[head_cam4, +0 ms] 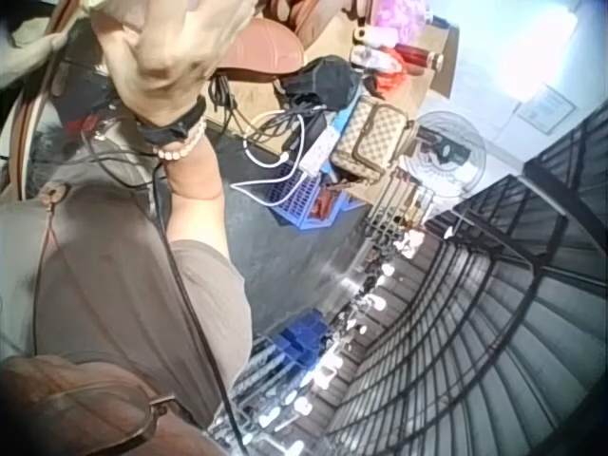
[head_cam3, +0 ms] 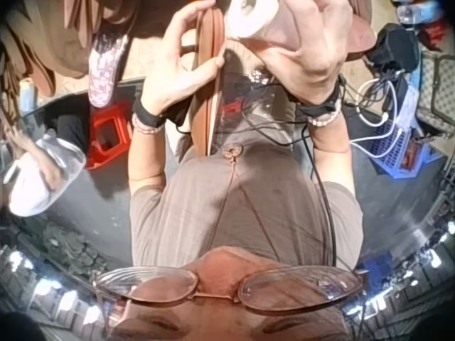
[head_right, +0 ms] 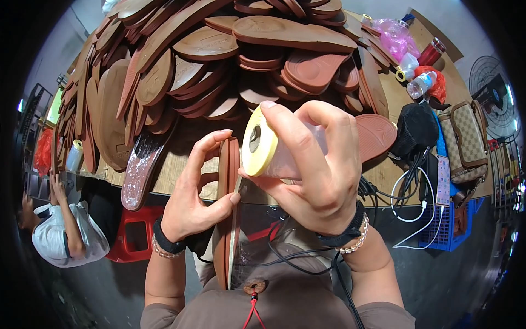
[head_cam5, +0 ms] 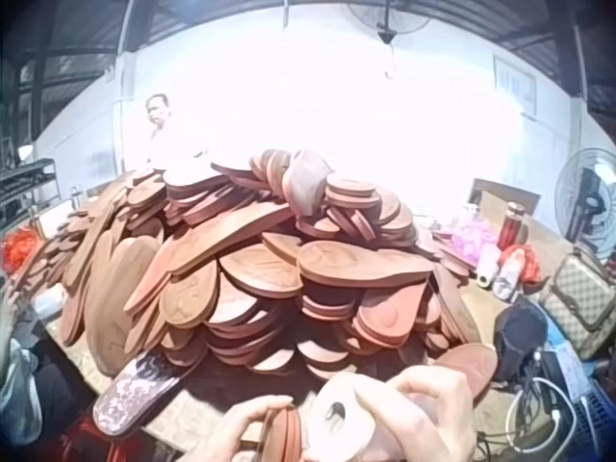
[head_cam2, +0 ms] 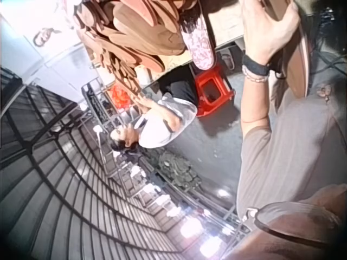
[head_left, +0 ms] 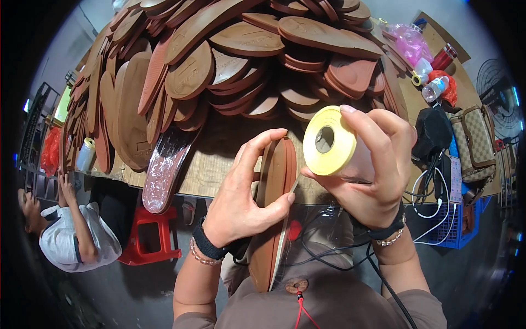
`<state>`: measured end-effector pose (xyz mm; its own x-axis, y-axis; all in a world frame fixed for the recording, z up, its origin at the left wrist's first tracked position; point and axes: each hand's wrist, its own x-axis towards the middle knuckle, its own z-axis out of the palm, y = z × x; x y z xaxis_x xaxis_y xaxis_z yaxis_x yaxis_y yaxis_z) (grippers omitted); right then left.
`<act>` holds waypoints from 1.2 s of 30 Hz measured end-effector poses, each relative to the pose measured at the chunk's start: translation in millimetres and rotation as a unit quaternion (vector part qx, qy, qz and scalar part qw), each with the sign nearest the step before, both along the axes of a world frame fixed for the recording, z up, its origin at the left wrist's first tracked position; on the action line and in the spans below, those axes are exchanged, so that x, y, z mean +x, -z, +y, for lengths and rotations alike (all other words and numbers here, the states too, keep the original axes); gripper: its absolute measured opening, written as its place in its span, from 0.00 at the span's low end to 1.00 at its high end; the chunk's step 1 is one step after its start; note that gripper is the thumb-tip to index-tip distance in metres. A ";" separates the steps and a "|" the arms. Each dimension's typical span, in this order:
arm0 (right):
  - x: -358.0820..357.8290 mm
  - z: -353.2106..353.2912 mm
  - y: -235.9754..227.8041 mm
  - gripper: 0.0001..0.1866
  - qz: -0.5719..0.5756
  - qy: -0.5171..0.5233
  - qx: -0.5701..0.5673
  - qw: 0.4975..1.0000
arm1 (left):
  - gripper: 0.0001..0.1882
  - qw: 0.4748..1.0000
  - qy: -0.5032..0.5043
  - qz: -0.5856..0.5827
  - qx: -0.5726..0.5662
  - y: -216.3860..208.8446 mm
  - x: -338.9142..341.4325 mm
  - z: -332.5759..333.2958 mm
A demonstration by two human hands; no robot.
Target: The recorder is wrapping brown shoe soles in protective clear plastic film at a production workstation.
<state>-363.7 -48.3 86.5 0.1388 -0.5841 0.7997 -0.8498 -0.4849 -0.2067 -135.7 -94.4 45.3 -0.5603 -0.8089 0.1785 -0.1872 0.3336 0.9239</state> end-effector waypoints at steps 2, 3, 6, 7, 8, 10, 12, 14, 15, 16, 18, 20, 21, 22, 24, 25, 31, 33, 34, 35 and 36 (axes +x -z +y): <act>0.3 0.3 -2.5 0.42 0.010 0.001 -0.001 1.000 | 0.48 1.000 0.007 -0.001 -0.009 -2.6 -0.5 0.8; 0.8 -0.3 -2.4 0.42 0.010 0.001 -0.001 1.000 | 0.48 1.000 0.007 -0.001 -0.009 -3.7 -0.9 1.0; 1.8 -3.9 0.4 0.42 0.021 0.019 0.010 1.000 | 0.48 1.000 0.007 0.002 -0.019 -5.2 -1.2 1.0; 1.3 -6.1 3.2 0.43 0.008 0.010 0.007 1.000 | 0.48 1.000 0.011 0.003 -0.027 -4.8 -1.0 0.5; 1.1 -7.5 5.0 0.43 -0.004 0.002 0.005 1.000 | 0.48 0.999 0.015 0.004 -0.034 -4.4 -0.8 0.1; 2.1 -8.0 6.6 0.43 -0.009 0.000 0.010 1.000 | 0.48 0.999 0.013 0.007 -0.031 -3.4 -0.2 0.9; 2.1 -8.0 7.6 0.43 -0.012 -0.001 0.014 1.000 | 0.48 0.999 0.012 0.010 -0.029 -2.7 -0.4 1.4; 1.0 -7.4 8.0 0.46 -0.006 0.002 0.024 1.000 | 0.47 1.000 0.011 0.012 -0.023 -2.4 -1.5 1.7; 2.2 -8.3 6.5 0.46 -0.006 0.001 0.024 1.000 | 0.47 1.000 0.010 0.012 -0.023 -2.8 -1.7 1.2; 4.2 -9.0 3.7 0.47 -0.013 0.003 0.033 0.999 | 0.44 1.000 0.006 0.017 -0.025 -2.9 -2.3 0.7; 5.2 -8.0 -1.1 0.48 -0.020 0.005 0.042 0.999 | 0.42 0.999 0.001 0.022 -0.027 -3.5 -4.7 2.0; 2.8 -5.0 -4.0 0.50 0.006 0.009 0.101 0.995 | 0.40 1.000 -0.003 0.012 0.003 -3.9 -7.2 6.2; -1.5 -4.8 -1.1 0.50 0.033 -0.010 0.109 0.993 | 0.40 1.000 -0.002 0.013 0.003 -3.6 -8.0 6.7; -3.3 -3.9 -2.9 0.50 0.034 -0.008 0.109 0.993 | 0.39 1.000 -0.005 0.011 0.015 -3.0 -8.9 7.0; -5.4 -2.1 -9.3 0.50 0.075 -0.032 0.148 0.986 | 0.38 1.000 -0.007 0.009 0.027 0.3 -10.3 8.8; -6.6 -1.9 -12.1 0.50 0.075 -0.031 0.148 0.986 | 0.37 0.999 -0.016 0.037 0.013 4.4 -11.1 10.6; -25.8 -9.1 -17.7 0.45 -0.006 -0.171 0.190 0.967 | 0.37 0.996 -0.014 0.083 0.003 12.7 -6.9 18.4; -25.2 -8.7 -22.1 0.46 -0.009 -0.133 0.129 0.983 | 0.38 0.996 -0.011 0.089 0.001 10.7 -6.4 18.8; -24.6 -9.0 -22.9 0.47 -0.013 -0.094 0.068 0.993 | 0.38 0.996 -0.002 0.091 -0.012 7.2 -6.4 18.9; -20.7 -10.5 -23.1 0.49 -0.017 -0.073 0.051 0.996 | 0.38 0.995 0.006 0.092 -0.026 4.7 -6.2 19.4; -19.5 -10.9 -23.4 0.49 -0.016 -0.071 0.050 0.996 | 0.38 0.995 0.008 0.093 -0.027 3.0 -7.7 19.4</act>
<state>-383.2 -59.2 110.0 0.2018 -0.6368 0.7442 -0.7664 -0.5757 -0.2848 -143.4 -75.0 42.3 -0.5259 -0.7864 0.3239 -0.0085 0.3856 0.9226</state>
